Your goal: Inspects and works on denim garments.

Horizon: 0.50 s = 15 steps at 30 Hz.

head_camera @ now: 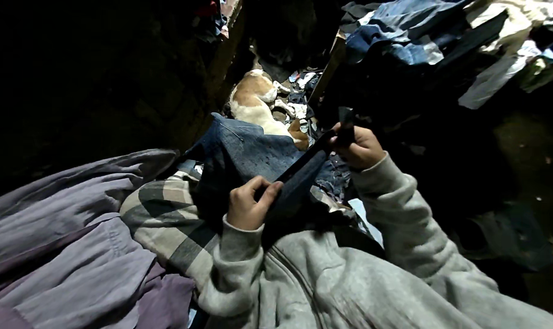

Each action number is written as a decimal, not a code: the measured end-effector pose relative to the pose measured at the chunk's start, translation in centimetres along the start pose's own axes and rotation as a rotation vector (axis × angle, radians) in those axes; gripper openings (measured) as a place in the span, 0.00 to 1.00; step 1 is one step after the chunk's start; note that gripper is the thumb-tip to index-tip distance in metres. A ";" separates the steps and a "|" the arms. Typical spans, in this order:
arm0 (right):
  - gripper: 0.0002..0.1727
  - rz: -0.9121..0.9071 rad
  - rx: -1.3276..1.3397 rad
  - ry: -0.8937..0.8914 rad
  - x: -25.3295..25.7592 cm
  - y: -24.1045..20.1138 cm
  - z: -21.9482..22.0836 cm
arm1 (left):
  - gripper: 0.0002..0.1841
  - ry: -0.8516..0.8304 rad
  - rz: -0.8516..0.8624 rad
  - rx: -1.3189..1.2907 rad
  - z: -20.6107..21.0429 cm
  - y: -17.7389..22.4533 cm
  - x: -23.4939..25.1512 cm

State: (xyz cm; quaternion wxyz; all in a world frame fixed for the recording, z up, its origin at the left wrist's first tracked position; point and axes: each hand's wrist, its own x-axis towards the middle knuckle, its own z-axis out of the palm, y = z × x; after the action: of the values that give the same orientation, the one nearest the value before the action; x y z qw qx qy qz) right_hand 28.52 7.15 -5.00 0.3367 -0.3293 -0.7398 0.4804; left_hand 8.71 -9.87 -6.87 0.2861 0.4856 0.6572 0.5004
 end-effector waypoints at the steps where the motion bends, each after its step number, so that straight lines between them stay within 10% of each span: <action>1: 0.04 0.046 0.030 0.025 0.3 0.0 -0.2 | 0.14 0.007 -0.015 0.015 -1.0 -0.2 0.0; 10: 0.03 0.272 0.022 0.007 2.1 3.2 3.5 | 0.12 0.086 -0.233 -0.017 -4.4 -2.9 0.1; 15: 0.32 0.235 -0.204 -0.105 2.0 5.3 4.9 | 0.11 0.112 -0.274 -0.114 -3.8 -4.0 -0.2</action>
State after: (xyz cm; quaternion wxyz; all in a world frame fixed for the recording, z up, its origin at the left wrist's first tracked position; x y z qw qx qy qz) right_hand 24.26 8.10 -11.13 0.2039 -0.4203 -0.7577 0.4556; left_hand 4.09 -11.64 -9.39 0.3415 0.3457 0.7028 0.5195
